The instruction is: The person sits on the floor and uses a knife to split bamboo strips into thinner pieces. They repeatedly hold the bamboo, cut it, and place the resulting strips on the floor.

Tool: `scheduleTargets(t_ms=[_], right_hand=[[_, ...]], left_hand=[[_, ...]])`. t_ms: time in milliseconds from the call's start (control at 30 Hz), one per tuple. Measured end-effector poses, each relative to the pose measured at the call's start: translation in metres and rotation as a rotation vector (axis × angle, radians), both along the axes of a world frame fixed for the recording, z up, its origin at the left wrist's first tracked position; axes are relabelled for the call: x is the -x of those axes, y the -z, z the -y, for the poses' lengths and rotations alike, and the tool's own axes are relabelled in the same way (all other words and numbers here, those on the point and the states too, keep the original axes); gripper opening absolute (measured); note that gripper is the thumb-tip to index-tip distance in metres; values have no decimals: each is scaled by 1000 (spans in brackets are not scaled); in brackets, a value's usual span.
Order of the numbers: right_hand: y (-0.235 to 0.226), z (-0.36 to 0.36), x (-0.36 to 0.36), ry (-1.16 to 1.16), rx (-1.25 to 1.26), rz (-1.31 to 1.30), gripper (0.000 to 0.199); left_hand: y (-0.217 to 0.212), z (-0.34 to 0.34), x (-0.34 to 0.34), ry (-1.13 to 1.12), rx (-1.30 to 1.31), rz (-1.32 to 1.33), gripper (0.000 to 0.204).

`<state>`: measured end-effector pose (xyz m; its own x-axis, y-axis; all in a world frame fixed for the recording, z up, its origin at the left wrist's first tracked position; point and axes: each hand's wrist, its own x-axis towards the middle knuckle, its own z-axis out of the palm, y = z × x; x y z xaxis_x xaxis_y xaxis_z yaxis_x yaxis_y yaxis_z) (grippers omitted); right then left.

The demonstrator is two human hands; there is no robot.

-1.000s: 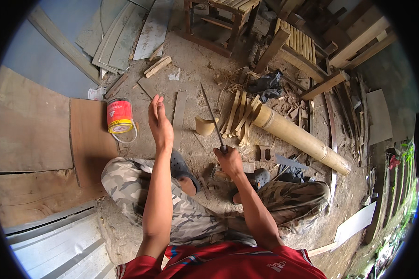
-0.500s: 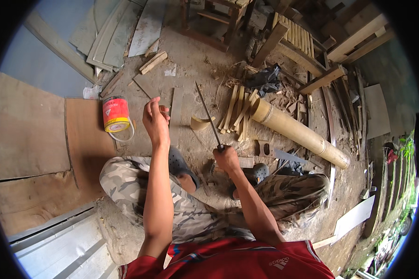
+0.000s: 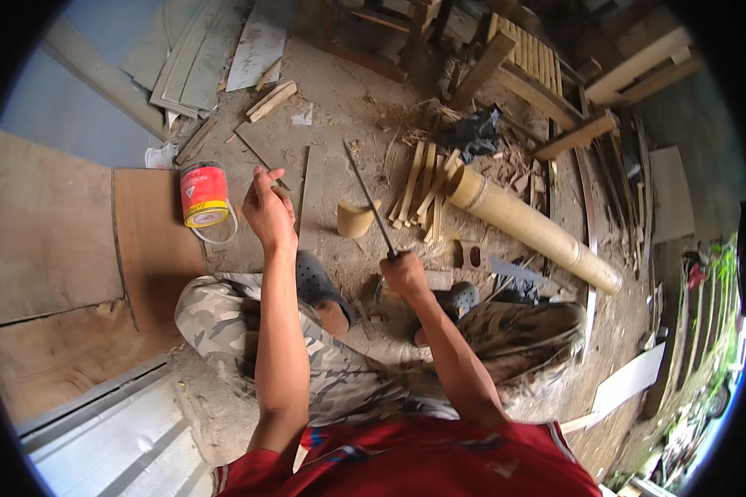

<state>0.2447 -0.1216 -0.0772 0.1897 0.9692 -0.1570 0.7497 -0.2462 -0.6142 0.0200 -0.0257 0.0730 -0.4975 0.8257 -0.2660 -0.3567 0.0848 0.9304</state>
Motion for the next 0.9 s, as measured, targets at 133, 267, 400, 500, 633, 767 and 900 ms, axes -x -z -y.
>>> scheduleTargets(t_ms=[133,267,400,500,633,767,900], right_hand=[[-55,-40,27,20,412,-267,35],[-54,-33,29,47,389,-159,37],[-61,-23,32,79,397,-288,42],[-66,-19,34,74,423,-314,43],[-83,-14,24,75,310,-363,39],[-174,-10,24,98,226,-339,36],[-172,-18,29,133,204,-329,35]], left_hand=[[7,0,25,-94,15,5,45],[16,-5,22,-61,11,-26,39],[28,-5,15,85,113,-111,32],[53,-1,9,200,220,-171,31],[43,-3,6,146,158,-174,30],[24,-4,29,48,72,-175,31],[23,-2,35,25,97,-164,36]])
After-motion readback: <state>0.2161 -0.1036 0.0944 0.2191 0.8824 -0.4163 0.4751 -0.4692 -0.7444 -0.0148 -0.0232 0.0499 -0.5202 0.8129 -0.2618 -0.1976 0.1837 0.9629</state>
